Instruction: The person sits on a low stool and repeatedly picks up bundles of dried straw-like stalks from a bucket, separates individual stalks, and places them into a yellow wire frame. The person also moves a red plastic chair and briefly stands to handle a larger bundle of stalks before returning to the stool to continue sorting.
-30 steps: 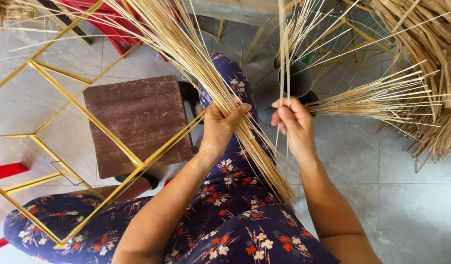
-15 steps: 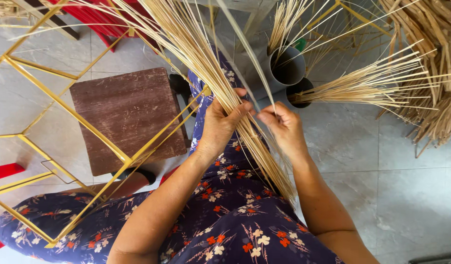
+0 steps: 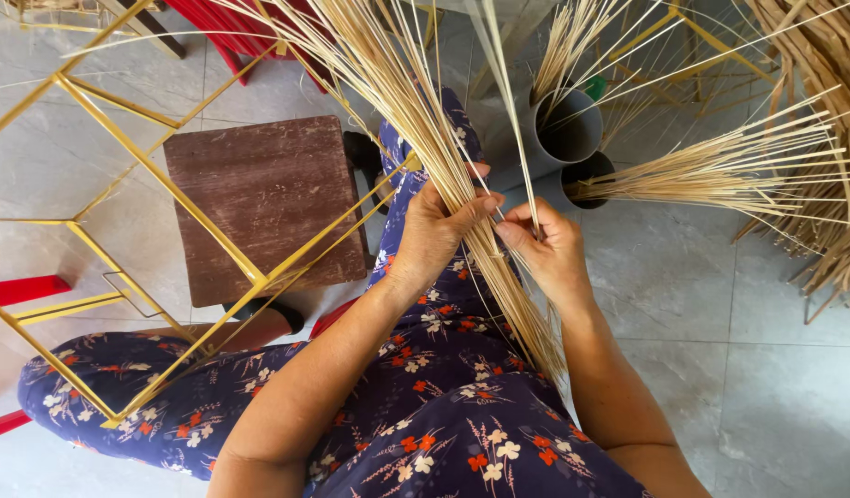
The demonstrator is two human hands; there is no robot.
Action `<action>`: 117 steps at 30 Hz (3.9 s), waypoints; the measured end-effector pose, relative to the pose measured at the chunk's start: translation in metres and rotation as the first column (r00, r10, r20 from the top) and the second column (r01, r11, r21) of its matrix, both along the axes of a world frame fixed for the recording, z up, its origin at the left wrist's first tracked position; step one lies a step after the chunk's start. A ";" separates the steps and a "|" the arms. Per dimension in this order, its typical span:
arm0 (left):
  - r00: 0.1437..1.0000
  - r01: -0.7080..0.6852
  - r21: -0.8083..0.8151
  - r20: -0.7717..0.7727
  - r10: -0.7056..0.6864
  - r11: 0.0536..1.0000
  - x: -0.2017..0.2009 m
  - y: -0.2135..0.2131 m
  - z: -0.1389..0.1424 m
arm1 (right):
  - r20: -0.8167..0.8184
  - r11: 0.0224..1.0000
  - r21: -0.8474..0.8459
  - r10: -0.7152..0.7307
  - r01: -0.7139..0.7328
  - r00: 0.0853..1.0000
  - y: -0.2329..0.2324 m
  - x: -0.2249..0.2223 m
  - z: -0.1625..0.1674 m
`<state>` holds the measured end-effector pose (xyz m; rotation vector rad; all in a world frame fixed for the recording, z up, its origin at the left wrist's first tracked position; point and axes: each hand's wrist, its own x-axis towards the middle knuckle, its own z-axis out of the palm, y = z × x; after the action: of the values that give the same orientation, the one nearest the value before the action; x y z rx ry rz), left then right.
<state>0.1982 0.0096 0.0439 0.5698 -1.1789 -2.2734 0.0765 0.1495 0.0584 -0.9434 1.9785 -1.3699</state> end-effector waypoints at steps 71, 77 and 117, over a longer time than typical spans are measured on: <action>0.995 0.069 -0.167 0.082 -0.056 0.983 0.002 -0.010 0.014 | 0.200 0.999 0.016 0.038 -0.042 0.979 0.001 -0.017 0.022; 0.994 0.100 -0.098 -0.041 -0.104 0.990 0.010 -0.009 0.017 | 0.114 0.991 -0.074 0.121 -0.113 0.986 -0.004 -0.011 0.007; 0.978 0.208 -0.077 0.036 -0.206 0.975 0.010 -0.005 0.023 | 0.085 0.999 0.003 0.052 -0.053 0.995 0.025 -0.017 0.008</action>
<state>0.2086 0.0050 0.0667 0.4686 -1.3942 -2.3836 0.0598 0.1745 0.0668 -0.9132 1.8803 -1.3531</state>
